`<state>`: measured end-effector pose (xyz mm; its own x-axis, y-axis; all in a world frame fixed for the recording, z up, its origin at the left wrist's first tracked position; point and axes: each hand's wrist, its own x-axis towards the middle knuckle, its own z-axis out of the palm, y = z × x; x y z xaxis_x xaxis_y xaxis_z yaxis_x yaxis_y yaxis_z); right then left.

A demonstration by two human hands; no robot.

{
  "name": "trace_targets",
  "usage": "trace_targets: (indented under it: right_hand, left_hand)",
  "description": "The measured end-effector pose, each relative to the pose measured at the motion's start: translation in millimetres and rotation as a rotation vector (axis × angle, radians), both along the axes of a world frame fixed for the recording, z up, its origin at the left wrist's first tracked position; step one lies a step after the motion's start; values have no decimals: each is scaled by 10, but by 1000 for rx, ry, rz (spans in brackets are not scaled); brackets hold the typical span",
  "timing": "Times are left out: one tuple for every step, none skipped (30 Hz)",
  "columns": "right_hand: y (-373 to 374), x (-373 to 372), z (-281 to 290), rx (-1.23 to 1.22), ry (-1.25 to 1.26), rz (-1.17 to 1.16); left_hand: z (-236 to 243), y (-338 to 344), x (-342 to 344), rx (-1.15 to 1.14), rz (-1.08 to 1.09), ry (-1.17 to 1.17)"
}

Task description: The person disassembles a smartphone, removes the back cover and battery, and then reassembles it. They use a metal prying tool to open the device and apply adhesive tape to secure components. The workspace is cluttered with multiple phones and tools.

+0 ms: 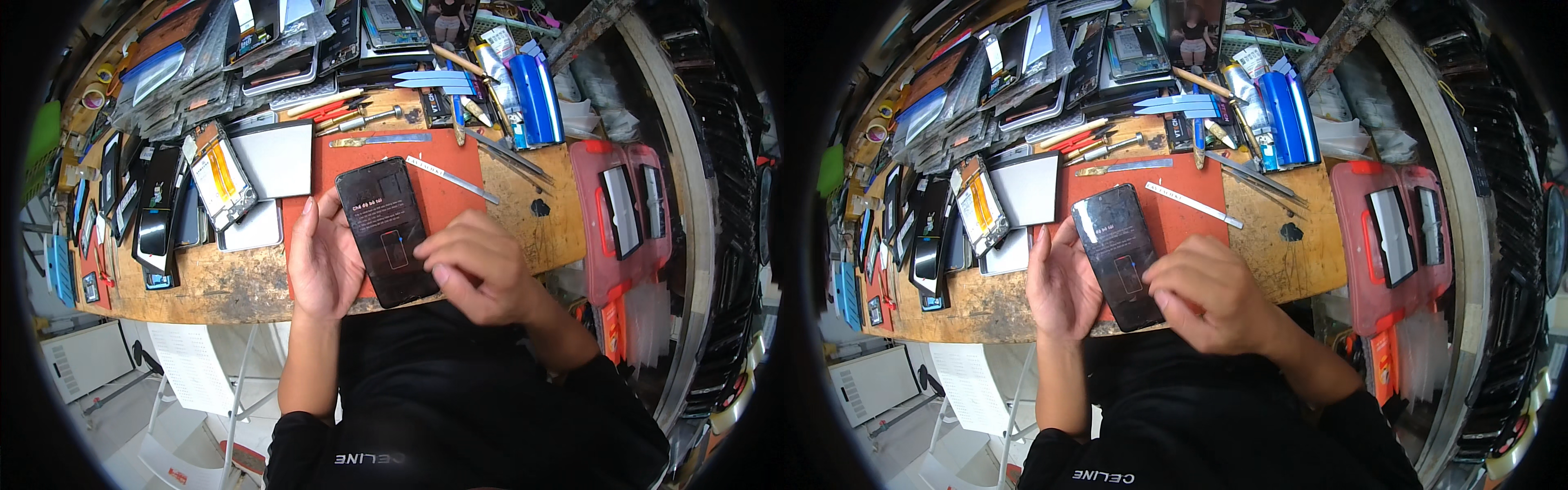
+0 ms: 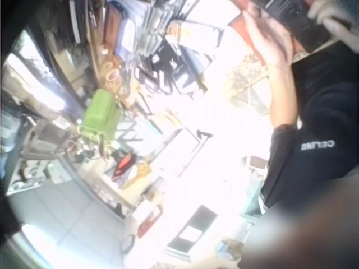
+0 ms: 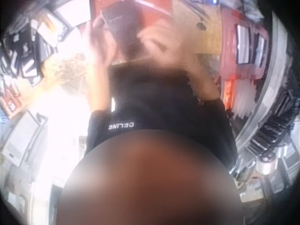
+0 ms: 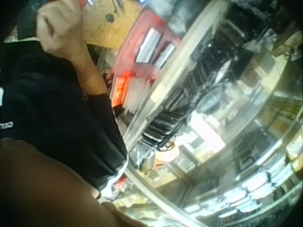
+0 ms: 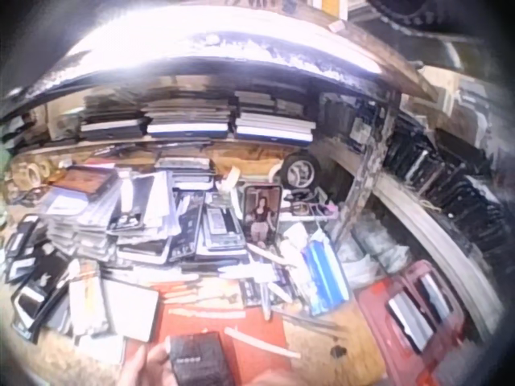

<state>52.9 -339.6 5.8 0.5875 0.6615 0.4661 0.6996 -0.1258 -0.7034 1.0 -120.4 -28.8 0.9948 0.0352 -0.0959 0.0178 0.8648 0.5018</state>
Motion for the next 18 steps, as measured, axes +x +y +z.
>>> trace_targets:
  right_hand:
    - [5,-43,11,-7,29,54]
    - [13,-86,21,-24,36,127]
    - [23,-112,26,-58,30,157]
    - [36,-121,25,-93,41,183]
    - [48,-122,23,-122,37,218]
    - [47,-78,18,-138,26,199]
    - [65,-29,1,-130,-15,135]
    - [78,28,-14,-100,-65,69]
    - [86,79,-26,-73,-100,-3]
    - [76,128,-28,-60,-117,-39]
    - [68,138,-28,-33,-100,-58]
    - [60,147,-29,-14,-68,-87]
    - [45,138,-28,8,-31,-115]
    - [39,134,-35,8,-21,-128]
    - [32,94,-40,-33,106,-166]
    - [31,33,-49,-66,253,-218]
    - [30,-22,-57,-100,400,-271]
    - [29,-54,-70,-122,374,-270]
  left_hand:
    - [-7,1,-1,-8,6,3]
    - [-14,1,-1,-6,10,5]
    - [-20,1,-2,2,7,2]
    - [-25,-1,-3,4,14,10]
    - [-28,-4,-2,11,15,10]
    - [-28,-7,-2,21,15,6]
    - [-24,-12,-2,24,20,15]
    - [-19,-17,-3,28,24,20]
    - [-12,-21,-3,30,26,22]
    - [-4,-24,-4,30,31,30]
    - [3,-25,-7,29,33,35]
    - [6,-26,-9,30,32,30]
    - [5,-25,-10,27,34,33]
    - [-2,-23,-10,26,32,25]
    - [-14,-20,-10,25,29,18]
    - [-29,-18,-13,24,32,17]
    - [-46,-13,-17,23,34,17]
    - [-64,-9,-20,15,29,7]
